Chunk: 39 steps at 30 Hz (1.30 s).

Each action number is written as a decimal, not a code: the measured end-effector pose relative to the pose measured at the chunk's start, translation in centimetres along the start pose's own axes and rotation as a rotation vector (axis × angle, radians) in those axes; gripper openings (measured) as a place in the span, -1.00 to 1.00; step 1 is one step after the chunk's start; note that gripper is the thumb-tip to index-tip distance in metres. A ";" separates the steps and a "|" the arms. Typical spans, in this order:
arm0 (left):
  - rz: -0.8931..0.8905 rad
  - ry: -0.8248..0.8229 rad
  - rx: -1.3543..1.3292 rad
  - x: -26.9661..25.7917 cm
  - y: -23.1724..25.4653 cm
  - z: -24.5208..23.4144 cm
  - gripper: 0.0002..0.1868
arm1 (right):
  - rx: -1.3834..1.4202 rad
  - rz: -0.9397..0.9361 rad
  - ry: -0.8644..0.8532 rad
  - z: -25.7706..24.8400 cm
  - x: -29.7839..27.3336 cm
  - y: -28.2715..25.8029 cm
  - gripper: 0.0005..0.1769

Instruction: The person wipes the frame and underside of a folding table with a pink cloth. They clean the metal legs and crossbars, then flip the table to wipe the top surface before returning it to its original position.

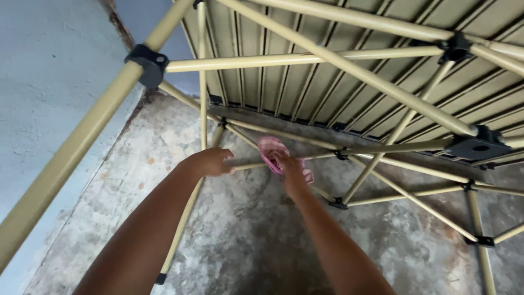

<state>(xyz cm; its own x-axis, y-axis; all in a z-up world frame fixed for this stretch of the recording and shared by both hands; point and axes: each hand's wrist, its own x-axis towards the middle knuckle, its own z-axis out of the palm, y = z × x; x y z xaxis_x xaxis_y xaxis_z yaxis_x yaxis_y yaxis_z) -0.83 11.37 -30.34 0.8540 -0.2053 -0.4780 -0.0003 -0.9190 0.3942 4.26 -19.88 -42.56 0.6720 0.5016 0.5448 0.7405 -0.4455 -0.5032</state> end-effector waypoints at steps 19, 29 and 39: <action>0.037 0.156 -0.093 6.1 1.7 1.8 -0.41 | -0.280 0.648 0.292 -12.8 -2.4 1.1 -0.66; -0.072 -0.279 -0.486 9.6 -6.7 7.4 -0.72 | -0.132 0.118 0.162 -1.0 6.2 4.6 -0.55; -0.185 -0.540 -0.566 6.5 -5.8 2.1 -0.64 | 0.098 0.111 0.012 14.1 13.2 -2.5 -0.36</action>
<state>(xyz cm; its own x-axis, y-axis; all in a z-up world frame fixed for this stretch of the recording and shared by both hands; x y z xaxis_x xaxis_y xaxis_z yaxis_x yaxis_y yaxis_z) 3.60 14.70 -37.42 0.4448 -0.3335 -0.8312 0.5040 -0.6740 0.5401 11.13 -1.70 -43.56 0.7505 0.4442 0.4893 0.6572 -0.4229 -0.6239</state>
